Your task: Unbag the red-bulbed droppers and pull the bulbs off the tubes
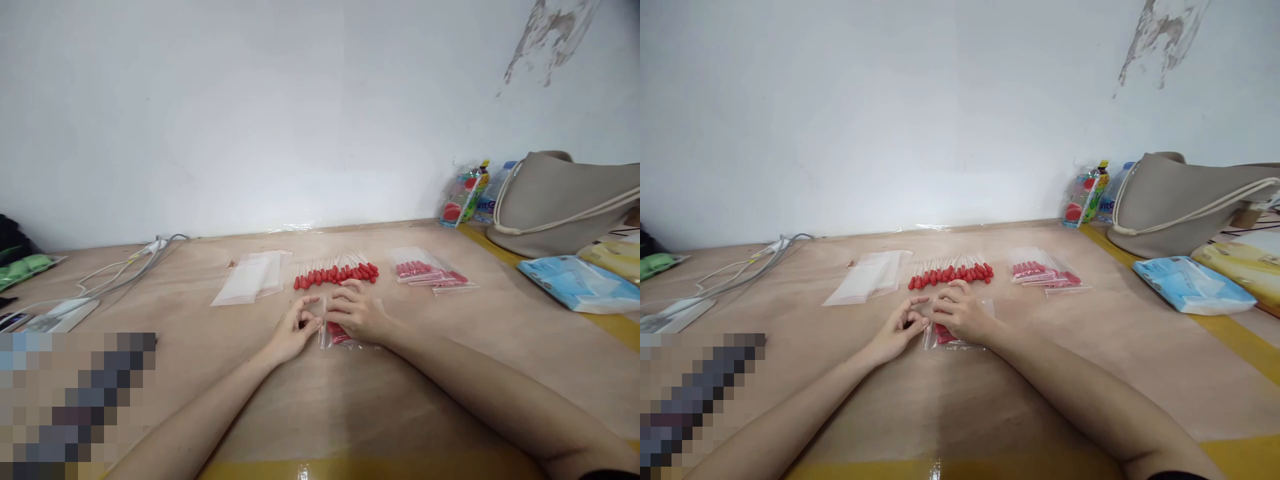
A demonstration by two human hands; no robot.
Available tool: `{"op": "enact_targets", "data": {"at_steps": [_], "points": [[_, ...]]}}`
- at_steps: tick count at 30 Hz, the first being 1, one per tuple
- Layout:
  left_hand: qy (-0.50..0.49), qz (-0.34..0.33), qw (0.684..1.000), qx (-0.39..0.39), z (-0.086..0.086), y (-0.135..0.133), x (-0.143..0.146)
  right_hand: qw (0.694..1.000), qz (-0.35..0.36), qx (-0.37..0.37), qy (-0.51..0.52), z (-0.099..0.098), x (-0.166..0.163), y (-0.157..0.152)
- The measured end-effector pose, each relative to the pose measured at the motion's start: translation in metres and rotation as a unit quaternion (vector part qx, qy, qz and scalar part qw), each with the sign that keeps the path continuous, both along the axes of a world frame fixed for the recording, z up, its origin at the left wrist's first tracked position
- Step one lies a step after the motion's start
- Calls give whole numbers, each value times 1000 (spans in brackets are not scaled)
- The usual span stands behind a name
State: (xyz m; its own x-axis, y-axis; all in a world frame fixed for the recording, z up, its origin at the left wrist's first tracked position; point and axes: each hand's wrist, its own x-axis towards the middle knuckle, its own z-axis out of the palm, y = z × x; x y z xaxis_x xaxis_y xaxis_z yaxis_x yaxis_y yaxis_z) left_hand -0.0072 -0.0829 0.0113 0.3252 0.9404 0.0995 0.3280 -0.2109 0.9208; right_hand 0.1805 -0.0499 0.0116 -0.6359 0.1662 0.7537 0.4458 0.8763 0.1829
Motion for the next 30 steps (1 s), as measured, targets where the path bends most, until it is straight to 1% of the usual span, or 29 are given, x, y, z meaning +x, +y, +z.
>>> {"op": "enact_targets", "data": {"at_steps": [2, 4, 7, 10, 14, 17, 19, 20, 22, 24, 27, 30], "points": [[53, 1, 996, 75, 1, -3, -2, 1000, -2, 2, 1, 1, 1, -1], [115, -11, 978, 173, 2, -5, -4, 1000, -9, 1, -2, 2, 2, 0], [193, -31, 931, 308, 1, -1, -7, 1000, -23, 1, 2, 0, 2, 0], [226, -20, 886, 404, -3, 8, -10, 1000, -27, -4, 0, -2, 1, 1], [247, -27, 830, 499, -5, 15, -11, 1000, -10, 2, -14, -1, -1, 1], [268, -74, 783, 557, -2, 17, -12, 999, 6, 10, -42, 3, -1, 0], [289, -113, 755, 578, 2, 17, -13, 997, 17, 10, -73, 6, -1, 0], [300, -130, 746, 580, 3, 18, -14, 996, 21, 10, -90, 7, 0, 0], [319, -162, 742, 568, 6, 19, -17, 994, 17, 2, -105, 9, 2, 1], [330, -189, 751, 539, 8, 20, -20, 995, -2, -20, -98, 10, 6, 4], [330, -211, 782, 485, 11, 20, -23, 994, -22, -72, -73, 11, 13, 9], [323, -235, 814, 422, 15, 17, -26, 988, -7, -129, -80, 12, 17, 9]]}}
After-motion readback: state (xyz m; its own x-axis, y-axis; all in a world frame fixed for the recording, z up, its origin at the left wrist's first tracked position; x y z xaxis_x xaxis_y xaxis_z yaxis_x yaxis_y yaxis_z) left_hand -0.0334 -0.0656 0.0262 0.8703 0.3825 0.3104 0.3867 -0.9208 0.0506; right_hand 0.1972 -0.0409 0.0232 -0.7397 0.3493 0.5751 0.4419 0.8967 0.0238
